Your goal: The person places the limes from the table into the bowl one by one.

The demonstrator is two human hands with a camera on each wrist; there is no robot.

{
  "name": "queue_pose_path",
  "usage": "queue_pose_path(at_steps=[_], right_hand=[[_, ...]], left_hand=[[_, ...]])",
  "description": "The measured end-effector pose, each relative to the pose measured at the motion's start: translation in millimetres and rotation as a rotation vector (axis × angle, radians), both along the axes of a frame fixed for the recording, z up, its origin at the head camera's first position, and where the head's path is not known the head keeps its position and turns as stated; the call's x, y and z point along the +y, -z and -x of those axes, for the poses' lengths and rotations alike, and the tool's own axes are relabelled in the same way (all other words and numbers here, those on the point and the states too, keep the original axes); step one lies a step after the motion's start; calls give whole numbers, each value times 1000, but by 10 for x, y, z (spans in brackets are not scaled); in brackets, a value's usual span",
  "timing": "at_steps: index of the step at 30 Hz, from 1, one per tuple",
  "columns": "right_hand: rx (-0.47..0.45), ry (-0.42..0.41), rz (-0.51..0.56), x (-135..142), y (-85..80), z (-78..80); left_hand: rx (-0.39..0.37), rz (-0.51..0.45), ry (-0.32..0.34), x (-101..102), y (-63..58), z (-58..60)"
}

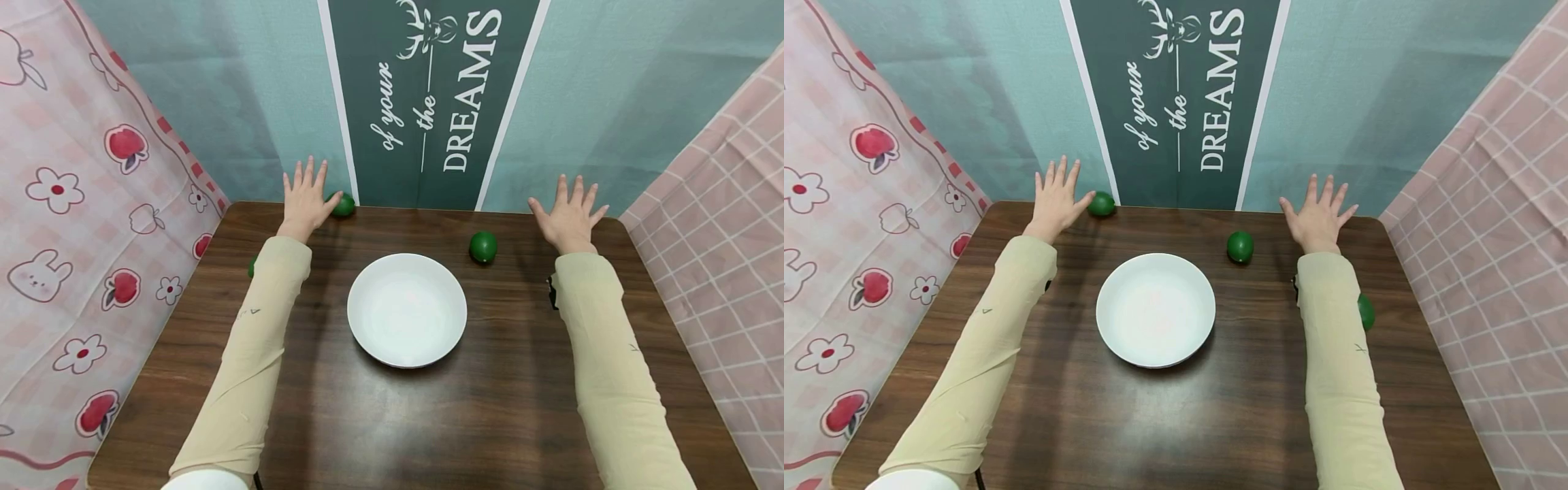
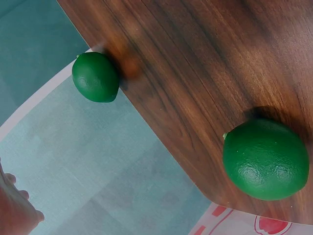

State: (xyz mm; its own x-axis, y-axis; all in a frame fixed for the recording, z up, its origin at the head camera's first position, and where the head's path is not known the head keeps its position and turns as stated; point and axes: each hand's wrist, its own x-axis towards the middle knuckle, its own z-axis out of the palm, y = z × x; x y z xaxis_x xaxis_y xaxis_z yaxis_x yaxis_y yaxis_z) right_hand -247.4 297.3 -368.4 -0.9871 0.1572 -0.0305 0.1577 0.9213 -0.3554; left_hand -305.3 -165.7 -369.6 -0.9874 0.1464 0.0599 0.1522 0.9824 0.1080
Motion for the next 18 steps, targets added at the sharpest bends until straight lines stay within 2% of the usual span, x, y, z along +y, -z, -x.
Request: queue_pose_path(at_steps=[12,18], right_hand=[[19,-11,-18,47,-30,1],[42,-20,-26,57,-64,17]], left_hand=[[14,-39,27,-10,-2,0],[-14,-57,57,-9,-24,-24]])
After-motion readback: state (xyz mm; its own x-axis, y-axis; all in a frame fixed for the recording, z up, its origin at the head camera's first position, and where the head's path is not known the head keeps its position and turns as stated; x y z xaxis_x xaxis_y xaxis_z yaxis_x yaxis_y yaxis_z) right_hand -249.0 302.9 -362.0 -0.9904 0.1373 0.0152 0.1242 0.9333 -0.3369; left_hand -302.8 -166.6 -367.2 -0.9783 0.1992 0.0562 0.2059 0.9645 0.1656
